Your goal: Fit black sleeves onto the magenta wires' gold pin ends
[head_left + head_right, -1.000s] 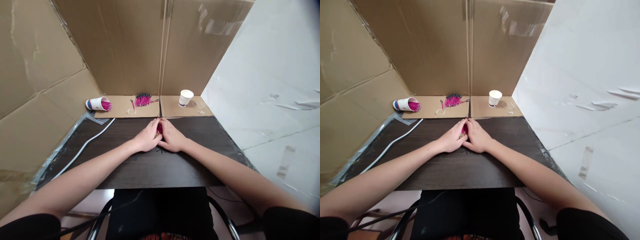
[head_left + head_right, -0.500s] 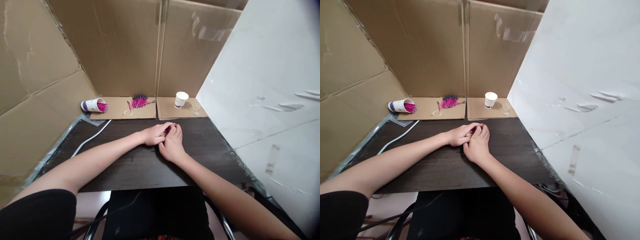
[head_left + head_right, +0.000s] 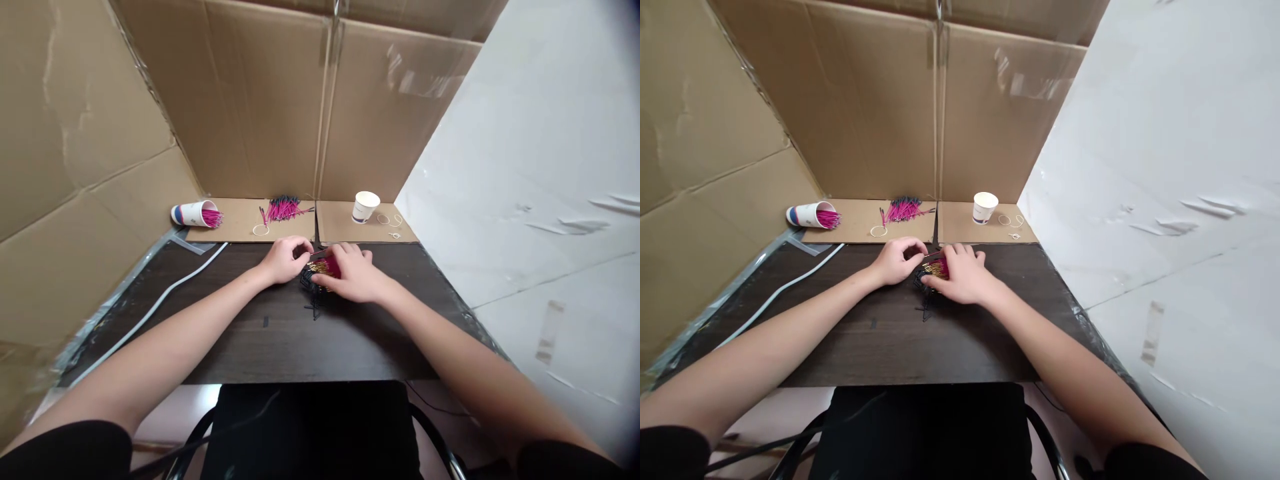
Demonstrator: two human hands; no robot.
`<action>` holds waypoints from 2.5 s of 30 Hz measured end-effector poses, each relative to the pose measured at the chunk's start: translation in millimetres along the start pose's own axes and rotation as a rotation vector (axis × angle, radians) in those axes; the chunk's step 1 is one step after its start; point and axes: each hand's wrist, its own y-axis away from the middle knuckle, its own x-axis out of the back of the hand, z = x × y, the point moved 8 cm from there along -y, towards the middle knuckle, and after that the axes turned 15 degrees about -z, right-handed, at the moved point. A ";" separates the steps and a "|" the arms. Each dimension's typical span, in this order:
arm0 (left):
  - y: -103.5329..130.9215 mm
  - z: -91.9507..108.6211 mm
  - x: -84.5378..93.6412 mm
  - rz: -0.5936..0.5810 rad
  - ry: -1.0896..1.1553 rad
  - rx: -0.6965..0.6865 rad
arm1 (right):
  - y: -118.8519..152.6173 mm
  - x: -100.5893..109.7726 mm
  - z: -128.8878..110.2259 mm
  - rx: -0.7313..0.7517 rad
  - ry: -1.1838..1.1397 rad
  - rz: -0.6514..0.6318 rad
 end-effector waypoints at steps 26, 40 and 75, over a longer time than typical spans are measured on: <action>-5.4 -4.3 -26.3 -0.276 -0.256 -0.077 | -28.8 2.5 63.2 0.305 -0.132 0.177; -3.0 -8.5 -13.2 -0.130 -0.023 0.003 | -21.3 -1.3 60.6 0.259 -0.108 0.104; 1.1 -16.9 -9.3 -0.052 -0.115 0.108 | -13.6 2.8 44.0 0.360 -0.116 0.084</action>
